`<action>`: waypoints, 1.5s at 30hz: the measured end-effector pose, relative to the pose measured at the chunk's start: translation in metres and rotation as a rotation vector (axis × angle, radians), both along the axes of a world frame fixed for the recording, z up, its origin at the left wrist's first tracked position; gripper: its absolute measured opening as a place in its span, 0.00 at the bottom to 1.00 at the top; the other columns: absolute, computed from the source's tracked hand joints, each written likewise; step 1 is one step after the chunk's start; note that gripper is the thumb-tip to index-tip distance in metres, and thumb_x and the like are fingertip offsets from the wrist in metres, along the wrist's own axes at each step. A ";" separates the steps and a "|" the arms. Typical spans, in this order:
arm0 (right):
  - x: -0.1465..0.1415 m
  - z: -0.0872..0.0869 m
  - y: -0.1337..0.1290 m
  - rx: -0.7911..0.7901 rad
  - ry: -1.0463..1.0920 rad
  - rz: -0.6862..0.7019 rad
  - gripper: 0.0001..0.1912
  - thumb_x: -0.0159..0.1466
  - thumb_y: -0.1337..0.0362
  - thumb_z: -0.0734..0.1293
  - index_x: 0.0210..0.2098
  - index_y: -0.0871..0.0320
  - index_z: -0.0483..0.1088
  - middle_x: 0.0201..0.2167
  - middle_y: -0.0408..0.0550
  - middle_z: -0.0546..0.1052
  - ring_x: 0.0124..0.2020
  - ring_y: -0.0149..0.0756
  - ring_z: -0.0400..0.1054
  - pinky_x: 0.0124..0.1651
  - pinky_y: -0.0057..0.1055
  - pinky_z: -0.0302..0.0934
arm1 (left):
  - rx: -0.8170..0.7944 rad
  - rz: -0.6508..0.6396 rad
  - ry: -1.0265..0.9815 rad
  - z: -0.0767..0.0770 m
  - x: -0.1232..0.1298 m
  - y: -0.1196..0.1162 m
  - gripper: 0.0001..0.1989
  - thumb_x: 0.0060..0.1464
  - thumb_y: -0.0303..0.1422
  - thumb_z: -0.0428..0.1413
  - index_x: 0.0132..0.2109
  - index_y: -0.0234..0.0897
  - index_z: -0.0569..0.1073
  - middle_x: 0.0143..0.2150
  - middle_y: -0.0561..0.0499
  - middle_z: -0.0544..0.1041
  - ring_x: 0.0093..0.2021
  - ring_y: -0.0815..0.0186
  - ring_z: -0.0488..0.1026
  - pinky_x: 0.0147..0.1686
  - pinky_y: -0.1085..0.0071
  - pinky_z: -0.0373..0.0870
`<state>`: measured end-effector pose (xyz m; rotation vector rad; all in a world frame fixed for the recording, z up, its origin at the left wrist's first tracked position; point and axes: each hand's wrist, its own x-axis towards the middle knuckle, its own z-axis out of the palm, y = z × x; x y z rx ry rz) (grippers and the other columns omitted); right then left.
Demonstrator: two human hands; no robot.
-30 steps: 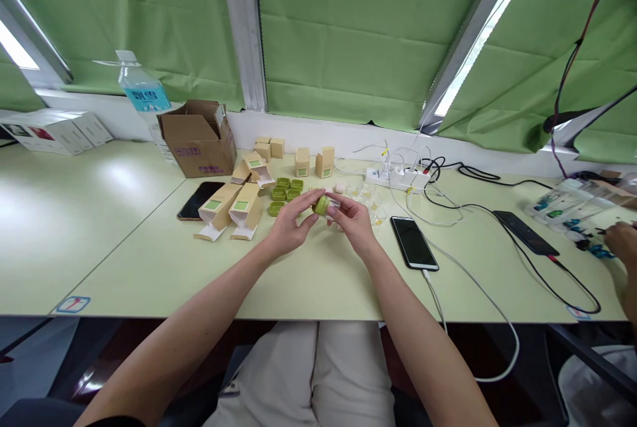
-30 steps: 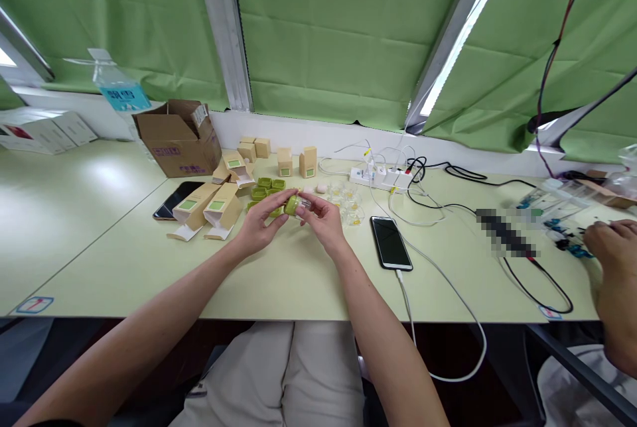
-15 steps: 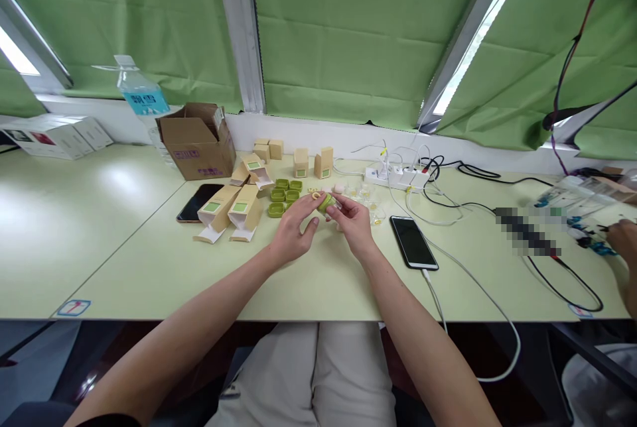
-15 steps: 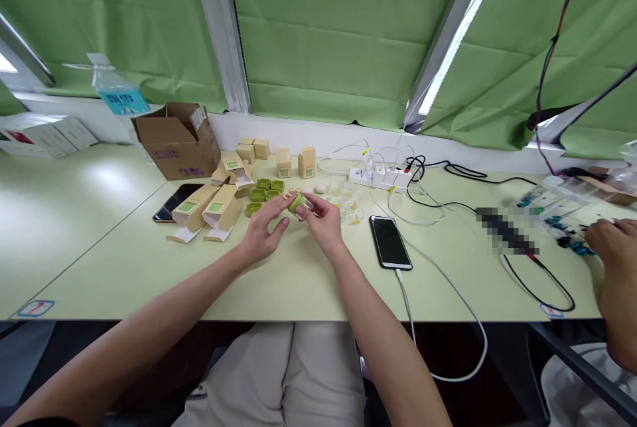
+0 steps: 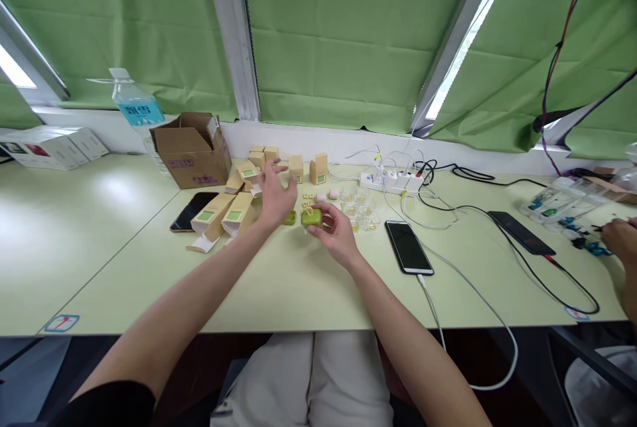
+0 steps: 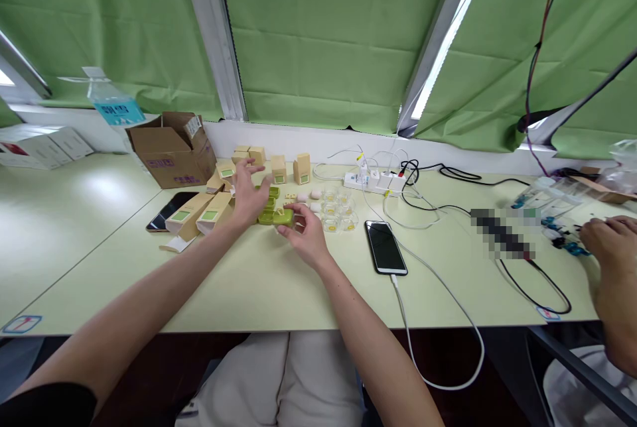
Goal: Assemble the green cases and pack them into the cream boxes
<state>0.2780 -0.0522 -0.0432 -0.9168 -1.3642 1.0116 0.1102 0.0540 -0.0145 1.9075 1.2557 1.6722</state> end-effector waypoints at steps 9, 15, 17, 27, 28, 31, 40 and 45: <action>-0.010 -0.003 -0.010 -0.076 -0.472 -0.197 0.22 0.58 0.62 0.79 0.52 0.51 0.79 0.42 0.45 0.83 0.37 0.39 0.71 0.44 0.39 0.68 | -0.461 0.344 0.603 0.038 0.042 0.103 0.46 0.59 0.45 0.69 0.76 0.41 0.57 0.70 0.21 0.65 0.67 0.28 0.67 0.60 0.40 0.65; -0.012 -0.005 -0.010 -0.082 -0.664 -0.146 0.21 0.60 0.67 0.79 0.52 0.53 0.78 0.46 0.48 0.84 0.38 0.40 0.75 0.44 0.39 0.68 | -0.555 0.369 0.666 0.028 0.052 0.120 0.37 0.61 0.46 0.67 0.68 0.36 0.65 0.69 0.21 0.64 0.61 0.34 0.73 0.60 0.45 0.65; -0.012 -0.006 -0.010 -0.054 -0.723 -0.143 0.22 0.61 0.68 0.78 0.53 0.53 0.77 0.47 0.50 0.84 0.39 0.42 0.76 0.45 0.39 0.68 | -0.530 0.351 0.615 0.027 0.048 0.118 0.34 0.61 0.40 0.67 0.67 0.34 0.64 0.68 0.20 0.65 0.59 0.36 0.75 0.59 0.46 0.66; -0.006 0.003 -0.014 -0.021 -0.897 -0.142 0.28 0.63 0.65 0.78 0.62 0.51 0.73 0.52 0.52 0.84 0.44 0.47 0.77 0.48 0.43 0.67 | -0.031 -0.221 0.297 0.051 -0.038 0.032 0.32 0.48 0.30 0.69 0.57 0.43 0.64 0.58 0.45 0.70 0.49 0.57 0.72 0.50 0.61 0.71; -0.004 0.005 -0.015 -0.009 -0.888 -0.149 0.30 0.63 0.64 0.78 0.63 0.50 0.73 0.55 0.52 0.84 0.45 0.47 0.77 0.49 0.43 0.68 | -0.011 -0.267 0.327 0.054 -0.053 0.015 0.31 0.46 0.30 0.69 0.56 0.42 0.66 0.57 0.45 0.72 0.49 0.56 0.72 0.50 0.62 0.71; 0.002 0.009 -0.015 0.071 -0.793 -0.182 0.28 0.63 0.63 0.77 0.62 0.49 0.73 0.60 0.51 0.82 0.46 0.46 0.76 0.53 0.46 0.69 | -0.083 -0.418 0.480 0.064 -0.094 -0.034 0.23 0.50 0.32 0.67 0.53 0.43 0.70 0.56 0.45 0.76 0.51 0.53 0.75 0.50 0.61 0.74; -0.003 0.000 -0.019 0.736 -0.581 -0.149 0.14 0.70 0.67 0.67 0.54 0.50 0.75 0.52 0.55 0.77 0.54 0.51 0.72 0.54 0.50 0.70 | -0.239 -0.712 0.779 0.055 -0.118 -0.091 0.27 0.55 0.23 0.55 0.61 0.47 0.72 0.59 0.47 0.81 0.58 0.53 0.81 0.55 0.60 0.78; -0.010 -0.007 -0.021 0.822 -0.765 -0.098 0.22 0.68 0.71 0.67 0.61 0.50 0.74 0.56 0.57 0.73 0.55 0.51 0.70 0.52 0.48 0.70 | -0.162 -0.695 0.598 0.023 -0.117 -0.104 0.38 0.57 0.22 0.55 0.72 0.49 0.62 0.72 0.43 0.71 0.74 0.53 0.70 0.68 0.53 0.75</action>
